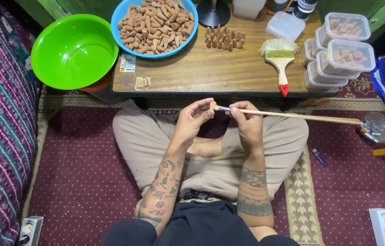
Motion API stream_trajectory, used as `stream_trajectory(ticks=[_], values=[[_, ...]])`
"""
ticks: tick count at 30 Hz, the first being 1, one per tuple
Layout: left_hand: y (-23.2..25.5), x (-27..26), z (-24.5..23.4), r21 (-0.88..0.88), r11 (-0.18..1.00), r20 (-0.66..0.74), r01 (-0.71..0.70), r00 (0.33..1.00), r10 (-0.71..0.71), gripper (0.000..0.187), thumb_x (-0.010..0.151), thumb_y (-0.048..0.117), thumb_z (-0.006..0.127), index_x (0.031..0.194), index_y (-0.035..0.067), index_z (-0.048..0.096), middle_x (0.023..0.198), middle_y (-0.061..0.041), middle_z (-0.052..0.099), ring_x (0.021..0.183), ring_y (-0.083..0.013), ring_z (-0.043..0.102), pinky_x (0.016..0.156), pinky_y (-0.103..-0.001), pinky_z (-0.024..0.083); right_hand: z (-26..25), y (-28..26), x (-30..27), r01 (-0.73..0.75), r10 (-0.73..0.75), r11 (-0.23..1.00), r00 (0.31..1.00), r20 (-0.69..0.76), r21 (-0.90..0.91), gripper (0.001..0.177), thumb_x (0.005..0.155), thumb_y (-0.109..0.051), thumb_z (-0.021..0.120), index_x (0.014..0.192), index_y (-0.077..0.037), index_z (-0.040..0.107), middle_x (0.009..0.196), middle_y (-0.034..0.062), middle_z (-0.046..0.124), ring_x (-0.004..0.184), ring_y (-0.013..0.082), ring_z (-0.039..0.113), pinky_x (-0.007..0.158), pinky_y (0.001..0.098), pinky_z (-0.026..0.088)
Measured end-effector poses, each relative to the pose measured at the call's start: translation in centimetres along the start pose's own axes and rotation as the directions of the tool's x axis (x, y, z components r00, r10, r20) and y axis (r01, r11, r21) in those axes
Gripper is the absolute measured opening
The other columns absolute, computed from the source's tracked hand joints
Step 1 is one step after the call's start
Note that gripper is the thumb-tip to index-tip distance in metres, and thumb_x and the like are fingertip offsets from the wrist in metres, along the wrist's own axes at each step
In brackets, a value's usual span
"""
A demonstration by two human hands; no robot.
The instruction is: Applying a liquid coating to the tips of incense cones using a thin wooden stick.
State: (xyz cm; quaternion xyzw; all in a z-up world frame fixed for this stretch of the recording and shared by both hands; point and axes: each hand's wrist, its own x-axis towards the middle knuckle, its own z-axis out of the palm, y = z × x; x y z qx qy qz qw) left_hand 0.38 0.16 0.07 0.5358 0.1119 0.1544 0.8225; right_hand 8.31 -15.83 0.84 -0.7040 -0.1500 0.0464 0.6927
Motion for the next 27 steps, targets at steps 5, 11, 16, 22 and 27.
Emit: stream_trajectory(ticks=[5,11,16,22,27], values=[[-0.1,0.0,0.0,0.052,0.998,-0.022,-0.030,0.999,0.031,0.046,0.091,0.016,0.081,0.133,0.005,0.067,0.109,-0.005,0.072,0.092,-0.0061,0.070,0.085,-0.021,0.061,0.5,-0.5,0.1,0.045,-0.046,0.996,0.999,-0.007,-0.076,0.010,0.092,-0.012,0.071,0.100,-0.008,0.074,0.078,0.0076,0.074,0.071,0.0092,0.064,0.068,0.0223,0.051],[-1.4,0.5,-0.9,-0.024,0.999,-0.014,-0.029,0.999,0.029,0.054,0.090,0.019,0.082,0.136,0.000,0.061,0.102,-0.007,0.070,0.079,-0.0071,0.068,0.071,-0.018,0.059,0.8,1.3,-0.4,-0.067,0.045,0.894,0.997,0.059,0.443,0.021,0.089,-0.019,0.073,0.099,-0.001,0.068,0.078,0.0114,0.072,0.076,0.0131,0.070,0.077,0.0223,0.056],[-0.4,-0.3,-0.2,0.032,0.999,-0.020,-0.034,0.999,0.035,0.046,0.090,0.019,0.082,0.131,0.002,0.067,0.106,-0.006,0.071,0.086,-0.0068,0.070,0.077,-0.020,0.060,0.4,0.9,-0.4,-0.034,0.032,0.996,0.999,0.022,0.079,0.016,0.090,-0.018,0.073,0.100,-0.006,0.072,0.080,0.0092,0.075,0.075,0.0123,0.070,0.074,0.0242,0.056],[-0.8,-0.1,-0.3,0.043,0.998,0.004,-0.038,0.999,0.038,0.045,0.094,0.021,0.078,0.134,0.004,0.066,0.104,-0.004,0.069,0.082,-0.0051,0.066,0.072,-0.017,0.056,0.2,0.5,0.0,0.019,-0.022,0.993,0.999,0.023,0.117,0.015,0.093,-0.012,0.069,0.102,0.000,0.070,0.080,0.0124,0.073,0.076,0.0121,0.069,0.076,0.0238,0.055],[-1.1,-0.3,-0.4,0.050,0.999,-0.003,-0.011,1.000,0.011,0.043,0.092,0.022,0.080,0.130,0.004,0.068,0.103,-0.004,0.070,0.082,-0.0059,0.068,0.071,-0.017,0.055,0.4,0.7,-0.6,-0.125,0.101,0.852,0.992,0.074,0.508,0.019,0.089,-0.017,0.072,0.098,-0.001,0.067,0.076,0.0120,0.071,0.075,0.0144,0.070,0.075,0.0229,0.057]])
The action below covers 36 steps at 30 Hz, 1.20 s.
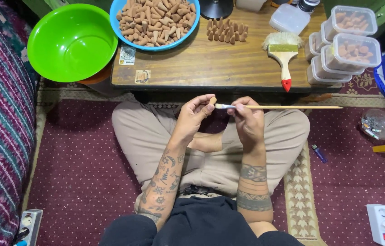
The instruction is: Applying a liquid coating to the tips of incense cones using a thin wooden stick.
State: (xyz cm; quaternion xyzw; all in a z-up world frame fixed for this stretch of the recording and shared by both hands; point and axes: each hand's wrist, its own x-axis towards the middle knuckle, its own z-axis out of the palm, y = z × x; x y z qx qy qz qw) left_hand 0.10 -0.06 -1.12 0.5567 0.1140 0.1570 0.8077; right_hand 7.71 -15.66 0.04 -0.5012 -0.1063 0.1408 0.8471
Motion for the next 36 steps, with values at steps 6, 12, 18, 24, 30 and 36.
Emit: stream_trajectory(ticks=[6,12,18,24,30,36], values=[[0.2,0.5,0.0,0.005,1.000,0.008,-0.010,1.000,0.010,0.045,0.093,0.023,0.080,0.132,0.005,0.067,0.106,-0.006,0.072,0.086,-0.0099,0.071,0.072,-0.018,0.056,0.1,0.2,0.5,0.100,-0.109,0.892,0.994,0.004,-0.441,0.012,0.093,-0.010,0.070,0.100,-0.002,0.072,0.076,0.0123,0.073,0.072,0.0102,0.065,0.072,0.0223,0.053],[0.9,-0.3,0.5,0.014,1.000,-0.005,-0.005,1.000,0.005,0.043,0.093,0.021,0.079,0.131,0.006,0.068,0.104,-0.003,0.071,0.085,-0.0056,0.069,0.073,-0.016,0.056,-0.4,0.5,0.5,0.071,-0.093,0.857,0.996,-0.018,-0.511,0.011,0.094,-0.008,0.067,0.102,-0.003,0.072,0.078,0.0098,0.073,0.071,0.0101,0.068,0.071,0.0226,0.055],[1.0,0.1,0.5,0.013,1.000,0.002,-0.004,1.000,0.004,0.042,0.093,0.021,0.079,0.131,0.006,0.069,0.104,-0.004,0.072,0.084,-0.0059,0.068,0.072,-0.017,0.056,-1.4,1.9,1.4,-0.032,0.032,0.999,0.999,0.007,-0.036,0.020,0.091,-0.011,0.069,0.104,0.004,0.066,0.082,0.0113,0.070,0.075,0.0162,0.073,0.078,0.0263,0.061],[1.7,0.9,0.1,0.058,0.997,-0.020,-0.046,0.999,0.047,0.045,0.091,0.023,0.083,0.131,0.007,0.070,0.111,-0.005,0.070,0.096,-0.0086,0.066,0.089,-0.026,0.058,0.0,-0.6,1.8,0.126,-0.181,0.809,0.983,-0.040,-0.574,0.007,0.096,-0.012,0.068,0.097,-0.006,0.071,0.077,0.0088,0.073,0.075,0.0102,0.066,0.074,0.0242,0.052],[6.0,2.0,0.7,0.149,0.988,0.039,-0.033,0.999,0.028,0.043,0.092,0.022,0.076,0.130,0.006,0.068,0.102,0.005,0.068,0.089,-0.0041,0.061,0.086,-0.019,0.054,1.9,-2.1,2.9,0.214,-0.235,0.871,0.972,0.007,-0.443,0.005,0.100,-0.011,0.064,0.097,-0.007,0.064,0.094,0.0042,0.067,0.084,0.0131,0.069,0.081,0.0240,0.057],[5.5,4.9,-0.1,0.141,0.989,0.069,-0.049,0.997,0.040,0.045,0.093,0.025,0.077,0.133,0.006,0.065,0.105,0.001,0.066,0.080,-0.0027,0.058,0.077,-0.018,0.053,2.9,-2.8,6.0,0.248,-0.252,0.844,0.966,0.056,-0.475,0.004,0.102,-0.007,0.063,0.098,-0.007,0.062,0.093,0.0046,0.064,0.085,0.0144,0.068,0.081,0.0249,0.059]])
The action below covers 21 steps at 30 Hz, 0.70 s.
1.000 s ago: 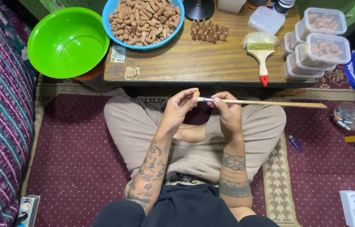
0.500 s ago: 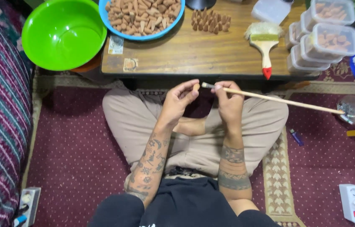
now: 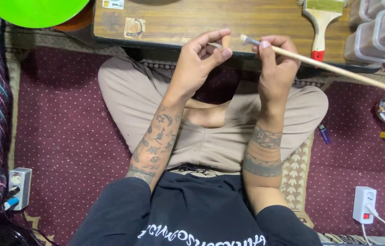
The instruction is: Applying a liquid coating to the tips of incense cones using a thin wooden stick.
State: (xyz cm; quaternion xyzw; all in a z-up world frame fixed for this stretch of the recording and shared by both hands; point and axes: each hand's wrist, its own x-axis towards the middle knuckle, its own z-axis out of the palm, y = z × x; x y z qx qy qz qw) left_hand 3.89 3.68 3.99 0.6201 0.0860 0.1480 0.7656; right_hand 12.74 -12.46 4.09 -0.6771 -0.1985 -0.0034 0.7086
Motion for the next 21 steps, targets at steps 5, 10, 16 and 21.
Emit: stream_trajectory(ticks=[5,10,16,21], values=[[-1.2,3.3,-1.3,0.052,0.996,-0.019,-0.074,0.997,0.075,0.042,0.094,0.027,0.077,0.131,0.010,0.066,0.107,0.001,0.066,0.084,-0.0041,0.058,0.084,-0.020,0.053,0.9,1.0,3.1,0.123,-0.111,0.981,0.990,0.085,-0.150,0.006,0.105,-0.009,0.060,0.102,-0.004,0.061,0.095,0.0082,0.064,0.091,0.0178,0.067,0.085,0.0291,0.057],[-3.9,7.7,-2.8,0.123,0.975,-0.043,-0.184,0.981,0.190,0.038,0.095,0.015,0.080,0.130,0.009,0.066,0.116,-0.002,0.061,0.082,-0.0067,0.058,0.076,-0.019,0.053,2.1,2.9,5.8,0.255,-0.225,0.935,0.964,0.143,-0.247,0.019,0.111,-0.019,0.054,0.107,0.000,0.058,0.100,0.0111,0.059,0.090,0.0218,0.065,0.085,0.0324,0.054],[-6.9,11.8,-3.9,0.356,0.902,-0.043,-0.243,0.960,0.275,0.037,0.090,0.012,0.084,0.124,0.010,0.067,0.110,-0.002,0.060,0.076,-0.0078,0.057,0.077,-0.021,0.055,2.4,8.9,7.5,0.124,-0.063,0.909,0.985,0.162,-0.399,0.019,0.110,-0.025,0.053,0.102,-0.008,0.057,0.090,0.0049,0.060,0.085,0.0173,0.060,0.082,0.0316,0.050],[-6.8,11.5,-4.7,0.440,0.871,-0.001,-0.217,0.970,0.242,0.046,0.085,0.019,0.085,0.125,0.007,0.068,0.112,-0.012,0.063,0.078,-0.0250,0.069,0.074,-0.037,0.057,2.6,9.1,7.9,0.031,0.016,0.871,0.996,0.092,-0.491,0.020,0.109,-0.024,0.061,0.107,-0.006,0.069,0.089,0.0189,0.067,0.094,0.0347,0.069,0.090,0.0469,0.051]])
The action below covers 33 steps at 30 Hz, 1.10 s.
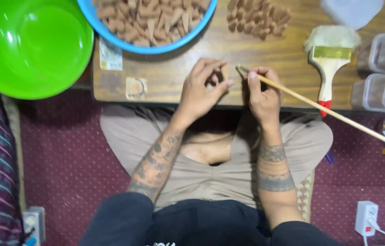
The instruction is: Applying a liquid coating to the tips of incense cones using a thin wooden stick.
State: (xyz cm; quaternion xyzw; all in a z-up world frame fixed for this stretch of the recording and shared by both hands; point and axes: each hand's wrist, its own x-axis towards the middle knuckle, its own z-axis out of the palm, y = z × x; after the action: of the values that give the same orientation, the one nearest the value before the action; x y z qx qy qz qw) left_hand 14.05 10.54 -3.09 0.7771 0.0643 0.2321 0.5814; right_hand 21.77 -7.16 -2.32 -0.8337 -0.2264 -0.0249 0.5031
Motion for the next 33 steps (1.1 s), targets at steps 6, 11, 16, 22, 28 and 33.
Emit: stream_trajectory(ticks=[6,11,16,22,28,33], values=[[0.8,-0.2,-0.1,-0.043,0.997,0.014,0.060,0.998,-0.059,0.045,0.085,0.015,0.085,0.126,0.007,0.067,0.110,-0.007,0.065,0.083,-0.0191,0.070,0.081,-0.031,0.058,-0.2,-1.5,0.5,-0.020,0.024,0.999,0.996,-0.082,0.047,0.014,0.104,-0.016,0.065,0.105,-0.005,0.072,0.084,0.0121,0.072,0.086,0.0250,0.070,0.083,0.0396,0.053],[1.9,0.5,0.3,-0.001,0.977,0.064,0.214,0.975,-0.213,0.055,0.087,0.037,0.082,0.129,0.010,0.060,0.103,-0.007,0.073,0.078,-0.0184,0.067,0.079,-0.033,0.054,0.5,-1.5,0.7,0.262,-0.261,0.965,0.964,-0.054,0.010,0.016,0.093,-0.006,0.076,0.109,-0.008,0.079,0.094,0.0118,0.074,0.092,0.0347,0.071,0.083,0.0420,0.056],[4.7,1.6,0.7,0.010,0.964,0.139,0.264,0.955,-0.263,0.063,0.090,0.040,0.075,0.138,0.007,0.051,0.100,-0.007,0.074,0.077,-0.0189,0.064,0.077,-0.035,0.053,0.2,-1.6,0.6,0.294,-0.294,0.956,0.955,-0.043,-0.018,0.025,0.086,-0.008,0.084,0.111,-0.009,0.078,0.095,0.0130,0.071,0.092,0.0345,0.070,0.081,0.0437,0.057],[3.7,1.6,2.1,0.040,0.982,0.132,0.185,0.973,-0.189,0.069,0.089,0.044,0.077,0.141,0.008,0.048,0.107,-0.009,0.072,0.079,-0.0200,0.065,0.074,-0.036,0.055,0.4,-0.5,0.5,0.309,-0.308,0.951,0.945,-0.111,-0.009,0.020,0.087,-0.012,0.083,0.107,-0.010,0.078,0.093,0.0123,0.071,0.089,0.0355,0.070,0.078,0.0442,0.058],[2.0,0.7,2.9,0.061,0.997,0.038,0.046,0.998,-0.048,0.069,0.091,0.044,0.077,0.143,0.009,0.047,0.111,-0.011,0.069,0.085,-0.0225,0.067,0.075,-0.036,0.056,0.3,-1.0,0.2,0.286,-0.307,0.951,0.921,-0.239,-0.120,0.022,0.084,-0.010,0.080,0.106,-0.012,0.074,0.090,0.0104,0.069,0.084,0.0355,0.070,0.073,0.0438,0.058],[1.0,-0.4,3.5,0.053,0.999,-0.177,0.010,0.984,-0.001,0.055,0.095,0.035,0.075,0.139,0.010,0.053,0.099,-0.006,0.069,0.078,-0.0175,0.065,0.071,-0.030,0.054,0.1,-0.2,0.2,0.243,-0.245,0.969,0.949,-0.199,-0.037,0.019,0.089,-0.016,0.078,0.105,-0.009,0.070,0.090,0.0133,0.070,0.082,0.0375,0.070,0.070,0.0466,0.058]])
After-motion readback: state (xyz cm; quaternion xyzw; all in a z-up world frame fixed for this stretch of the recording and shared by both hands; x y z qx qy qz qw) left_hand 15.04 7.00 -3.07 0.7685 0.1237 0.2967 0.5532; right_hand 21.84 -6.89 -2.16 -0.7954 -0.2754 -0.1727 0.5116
